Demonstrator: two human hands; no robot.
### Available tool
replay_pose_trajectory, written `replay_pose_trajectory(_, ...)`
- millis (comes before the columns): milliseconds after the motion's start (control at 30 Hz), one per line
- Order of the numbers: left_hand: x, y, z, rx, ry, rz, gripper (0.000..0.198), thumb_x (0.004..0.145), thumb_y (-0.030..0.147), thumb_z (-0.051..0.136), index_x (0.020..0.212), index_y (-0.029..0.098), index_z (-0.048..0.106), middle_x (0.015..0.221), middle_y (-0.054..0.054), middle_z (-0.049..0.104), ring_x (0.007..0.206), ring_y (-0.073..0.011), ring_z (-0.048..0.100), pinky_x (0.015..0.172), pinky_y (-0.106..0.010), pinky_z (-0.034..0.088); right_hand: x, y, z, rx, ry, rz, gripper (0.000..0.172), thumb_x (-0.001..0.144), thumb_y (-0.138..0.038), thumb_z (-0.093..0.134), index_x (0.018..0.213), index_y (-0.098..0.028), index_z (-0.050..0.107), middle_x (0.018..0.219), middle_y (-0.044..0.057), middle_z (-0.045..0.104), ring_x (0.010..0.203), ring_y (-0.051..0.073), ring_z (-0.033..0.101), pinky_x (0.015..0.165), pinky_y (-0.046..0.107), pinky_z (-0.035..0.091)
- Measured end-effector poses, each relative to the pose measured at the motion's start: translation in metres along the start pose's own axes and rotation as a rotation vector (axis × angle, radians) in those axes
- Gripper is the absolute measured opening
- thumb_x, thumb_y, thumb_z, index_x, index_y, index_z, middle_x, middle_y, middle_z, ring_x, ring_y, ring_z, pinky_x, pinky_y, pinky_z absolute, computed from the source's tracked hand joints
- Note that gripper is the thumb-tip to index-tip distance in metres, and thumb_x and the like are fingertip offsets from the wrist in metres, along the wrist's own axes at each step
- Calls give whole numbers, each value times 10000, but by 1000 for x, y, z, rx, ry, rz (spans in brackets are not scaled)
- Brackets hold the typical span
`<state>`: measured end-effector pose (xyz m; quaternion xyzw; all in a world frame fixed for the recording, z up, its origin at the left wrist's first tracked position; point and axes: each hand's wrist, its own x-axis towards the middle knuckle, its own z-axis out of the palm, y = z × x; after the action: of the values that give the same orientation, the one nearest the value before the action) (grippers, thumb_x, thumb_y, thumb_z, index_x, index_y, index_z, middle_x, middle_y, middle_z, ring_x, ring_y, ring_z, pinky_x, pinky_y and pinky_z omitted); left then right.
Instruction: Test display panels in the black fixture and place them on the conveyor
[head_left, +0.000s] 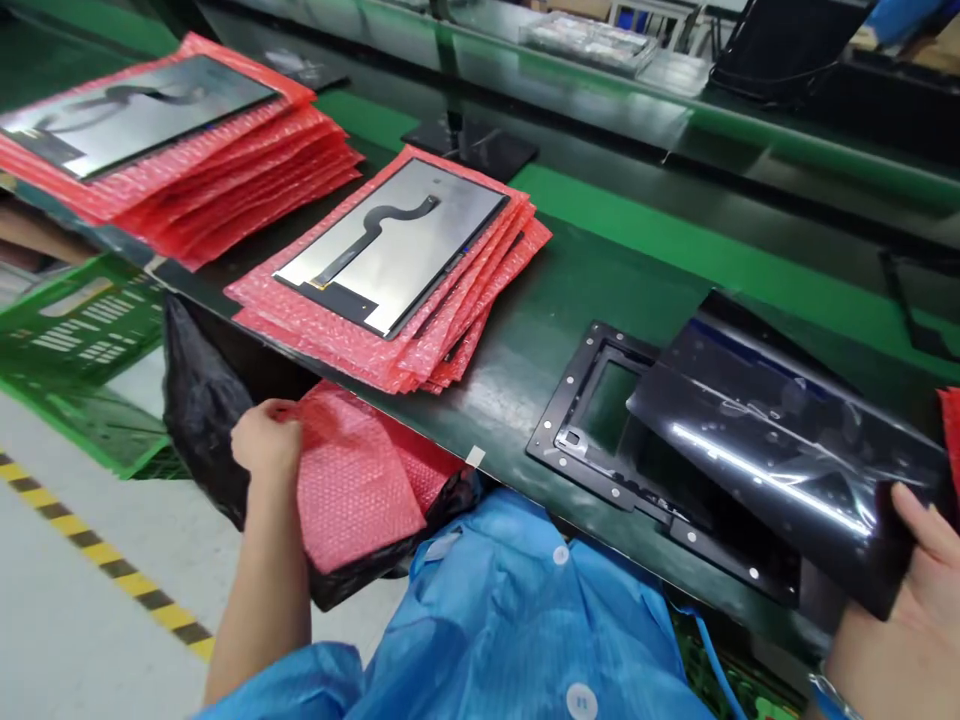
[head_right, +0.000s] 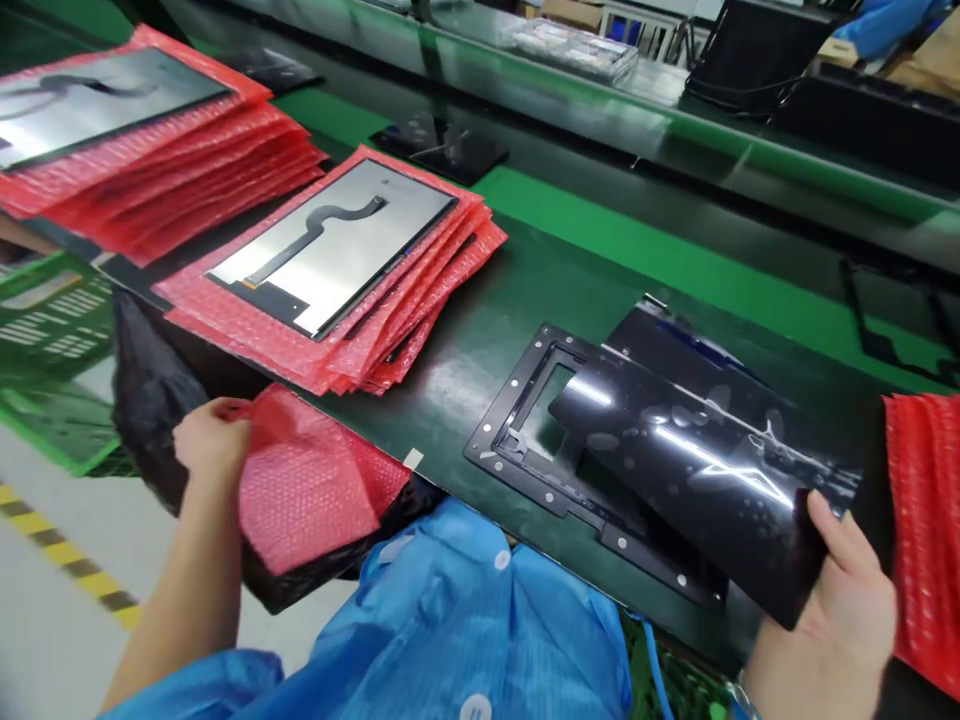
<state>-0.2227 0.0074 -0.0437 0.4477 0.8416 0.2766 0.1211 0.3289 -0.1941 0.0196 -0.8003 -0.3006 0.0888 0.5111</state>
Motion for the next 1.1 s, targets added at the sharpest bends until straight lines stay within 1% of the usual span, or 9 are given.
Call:
replay_pose_trajectory(133,-3,10,20,-57,151,63,168,715,175,669,878,145,650,923,-100,635,1069,-362,600,977,-654,435,-14,-19,11,437,23,514,362,547,-397,847,864,-277,719,906,11,716,697,251,693,704,421,636)
replay_pose_trajectory(233,-37,39,16,-135,367,216,370,830,190,619,1189,103,597,1303,-179,539,1309,-359,470,1111,-578,359,-24,-29,18,470,-51,504,495,548,-389,868,1002,-250,727,1022,3,715,884,250,702,709,335,641)
replay_pose_trajectory(300,-69,66,11,-213,482,374,306,913,225,580,1215,174,581,1260,-111,571,1275,-271,508,1117,-480,389,-24,-29,20,439,-81,470,514,563,-410,868,1030,-248,727,1052,14,714,940,264,698,704,323,642)
replay_pose_trajectory(333,-86,80,11,-359,467,605,246,927,196,580,1171,203,610,1192,-85,616,1193,-250,569,1075,-465,430,-23,-27,20,421,-87,464,528,552,-421,871,1030,-250,729,1045,18,716,939,273,699,696,332,645)
replay_pose_trajectory(400,-114,111,16,-555,78,988,218,968,154,530,1119,261,645,1115,-31,693,1071,-198,643,977,-404,504,-20,-25,21,389,-73,464,557,497,-420,889,1009,-257,740,1008,29,723,913,302,705,676,370,653)
replay_pose_trajectory(467,-130,139,28,-612,-413,1044,221,998,218,521,1184,243,638,1254,-68,683,1156,-206,640,1006,-404,510,-18,-28,22,370,-59,476,546,474,-390,902,986,-272,753,1013,43,727,912,335,706,667,418,658)
replay_pose_trajectory(567,-136,165,49,-520,-766,1039,451,989,394,559,1401,215,514,1455,-124,564,1387,-253,484,1139,-483,404,-21,-40,27,332,-55,510,463,521,-366,888,964,-309,765,1113,61,715,982,363,691,649,450,657)
replay_pose_trajectory(733,-134,171,63,-346,-912,1079,631,963,446,595,1519,241,377,1589,-115,394,1518,-246,269,1227,-528,222,-26,-52,34,275,-58,548,322,577,-342,838,893,-332,772,1196,84,688,1049,403,665,661,518,645)
replay_pose_trajectory(1100,-136,171,64,-289,-891,1106,587,958,456,601,1496,290,434,1601,-94,374,1523,-233,257,1219,-522,228,-27,-56,34,155,-110,510,276,638,-291,781,894,-393,760,1065,63,721,1083,389,650,699,551,623)
